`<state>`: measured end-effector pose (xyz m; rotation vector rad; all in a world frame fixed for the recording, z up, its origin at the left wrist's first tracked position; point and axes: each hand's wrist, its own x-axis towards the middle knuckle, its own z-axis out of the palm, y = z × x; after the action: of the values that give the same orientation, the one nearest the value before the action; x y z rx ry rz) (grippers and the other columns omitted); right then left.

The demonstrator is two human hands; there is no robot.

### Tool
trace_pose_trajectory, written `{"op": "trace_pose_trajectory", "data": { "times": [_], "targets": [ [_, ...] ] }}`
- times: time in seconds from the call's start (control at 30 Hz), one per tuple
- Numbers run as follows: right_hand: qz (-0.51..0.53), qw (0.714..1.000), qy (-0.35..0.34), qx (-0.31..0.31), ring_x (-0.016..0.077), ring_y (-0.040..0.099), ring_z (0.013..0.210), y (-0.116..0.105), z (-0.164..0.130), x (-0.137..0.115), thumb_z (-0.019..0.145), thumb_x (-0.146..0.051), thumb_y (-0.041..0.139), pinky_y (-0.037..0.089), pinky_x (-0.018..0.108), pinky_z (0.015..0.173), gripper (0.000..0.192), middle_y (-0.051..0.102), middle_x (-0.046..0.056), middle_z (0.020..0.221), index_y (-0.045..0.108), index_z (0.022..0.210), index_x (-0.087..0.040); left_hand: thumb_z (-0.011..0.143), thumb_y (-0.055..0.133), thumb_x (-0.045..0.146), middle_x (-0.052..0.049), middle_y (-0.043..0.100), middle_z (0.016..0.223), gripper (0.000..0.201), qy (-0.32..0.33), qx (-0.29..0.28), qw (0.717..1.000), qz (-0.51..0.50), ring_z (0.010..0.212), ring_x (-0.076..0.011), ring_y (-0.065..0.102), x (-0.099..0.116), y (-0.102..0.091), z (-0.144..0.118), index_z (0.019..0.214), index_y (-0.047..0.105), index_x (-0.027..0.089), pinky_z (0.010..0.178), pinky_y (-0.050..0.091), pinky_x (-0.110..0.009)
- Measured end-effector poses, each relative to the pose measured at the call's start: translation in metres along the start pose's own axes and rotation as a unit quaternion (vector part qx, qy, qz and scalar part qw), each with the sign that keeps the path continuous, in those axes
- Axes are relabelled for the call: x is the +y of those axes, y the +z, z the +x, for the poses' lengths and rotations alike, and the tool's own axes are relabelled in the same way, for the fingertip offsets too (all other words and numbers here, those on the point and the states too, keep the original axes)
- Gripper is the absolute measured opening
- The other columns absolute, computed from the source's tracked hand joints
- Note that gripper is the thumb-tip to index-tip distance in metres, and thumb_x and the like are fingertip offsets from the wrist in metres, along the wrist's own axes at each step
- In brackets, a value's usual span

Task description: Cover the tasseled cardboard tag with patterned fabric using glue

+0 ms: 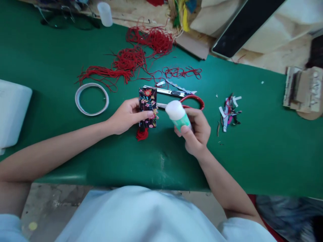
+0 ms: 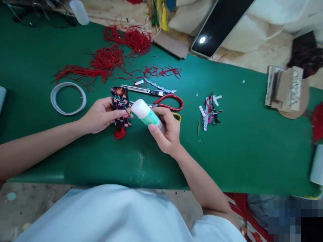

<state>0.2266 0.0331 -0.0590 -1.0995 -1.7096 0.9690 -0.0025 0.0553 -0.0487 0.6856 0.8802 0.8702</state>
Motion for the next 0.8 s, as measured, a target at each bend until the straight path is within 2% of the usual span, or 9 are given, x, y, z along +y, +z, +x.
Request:
{"op": "trace_pose_trajectory", "data": {
  "times": [0.1, 0.17, 0.3, 0.4, 0.5, 0.67, 0.8],
  "targets": [
    [0.038, 0.999, 0.001, -0.018, 0.0128, 0.057, 0.059, 0.007, -0.002, 0.000, 0.088, -0.042, 0.058, 0.046, 0.027, 0.054, 0.032, 0.061, 0.001, 0.080, 0.057, 0.114, -0.023, 0.064, 0.086, 0.028, 0.000, 0.071, 0.075, 0.034, 0.003, 0.002, 1.000, 0.001, 0.069, -0.0157, 0.070, -0.001, 0.000, 0.000, 0.084, 0.063, 0.013, 0.061, 0.064, -0.031],
    [-0.009, 1.000, -0.022, 0.002, 0.0143, 0.061, 0.065, 0.007, -0.001, -0.002, 0.087, -0.038, 0.060, 0.049, 0.028, 0.058, 0.031, 0.064, 0.003, 0.087, 0.058, 0.113, -0.021, 0.064, 0.086, 0.030, 0.000, 0.071, 0.076, 0.034, 0.011, 0.015, 1.000, 0.011, 0.070, -0.0162, 0.070, -0.002, 0.001, -0.001, 0.084, 0.064, 0.013, 0.062, 0.064, -0.031],
    [-0.131, 0.986, -0.095, 0.040, 0.0182, 0.065, 0.077, 0.006, 0.000, -0.009, 0.083, -0.029, 0.064, 0.053, 0.030, 0.064, 0.031, 0.068, 0.006, 0.096, 0.060, 0.112, -0.020, 0.068, 0.083, 0.028, -0.001, 0.072, 0.082, 0.025, 0.098, 0.065, 0.991, 0.058, 0.077, -0.0166, 0.070, -0.003, 0.002, -0.004, 0.083, 0.069, 0.013, 0.071, 0.063, -0.031],
    [-0.178, 0.971, -0.152, 0.046, 0.0206, 0.067, 0.080, 0.008, 0.000, -0.011, 0.078, -0.026, 0.069, 0.055, 0.031, 0.064, 0.038, 0.069, 0.008, 0.095, 0.059, 0.114, -0.019, 0.070, 0.080, 0.021, -0.001, 0.074, 0.087, 0.017, 0.154, 0.090, 0.979, 0.102, 0.082, -0.0165, 0.070, -0.003, 0.003, -0.007, 0.084, 0.073, 0.016, 0.080, 0.062, -0.032],
    [-0.197, 0.961, -0.187, 0.047, 0.0220, 0.067, 0.080, 0.010, 0.000, -0.010, 0.077, -0.025, 0.071, 0.056, 0.033, 0.065, 0.043, 0.069, 0.008, 0.094, 0.057, 0.117, -0.018, 0.069, 0.080, 0.019, 0.000, 0.074, 0.088, 0.016, 0.168, 0.105, 0.973, 0.116, 0.084, -0.0175, 0.070, -0.002, 0.004, -0.010, 0.085, 0.074, 0.017, 0.085, 0.061, -0.034],
    [-0.202, 0.957, -0.202, 0.048, 0.0212, 0.066, 0.082, 0.011, 0.000, -0.009, 0.077, -0.024, 0.071, 0.057, 0.034, 0.068, 0.046, 0.067, 0.007, 0.094, 0.056, 0.120, -0.018, 0.067, 0.080, 0.014, 0.000, 0.073, 0.087, 0.015, 0.167, 0.109, 0.973, 0.117, 0.090, -0.0209, 0.070, 0.002, 0.006, -0.010, 0.081, 0.074, 0.016, 0.094, 0.057, -0.040],
    [-0.204, 0.955, -0.210, 0.050, 0.0206, 0.066, 0.083, 0.010, 0.001, -0.008, 0.076, -0.023, 0.072, 0.057, 0.033, 0.067, 0.048, 0.066, 0.005, 0.094, 0.055, 0.121, -0.018, 0.065, 0.080, 0.014, 0.002, 0.073, 0.085, 0.014, 0.180, 0.118, 0.966, 0.140, 0.086, -0.0193, 0.069, 0.004, 0.008, -0.010, 0.078, 0.074, 0.017, 0.092, 0.058, -0.039]
  ]
}}
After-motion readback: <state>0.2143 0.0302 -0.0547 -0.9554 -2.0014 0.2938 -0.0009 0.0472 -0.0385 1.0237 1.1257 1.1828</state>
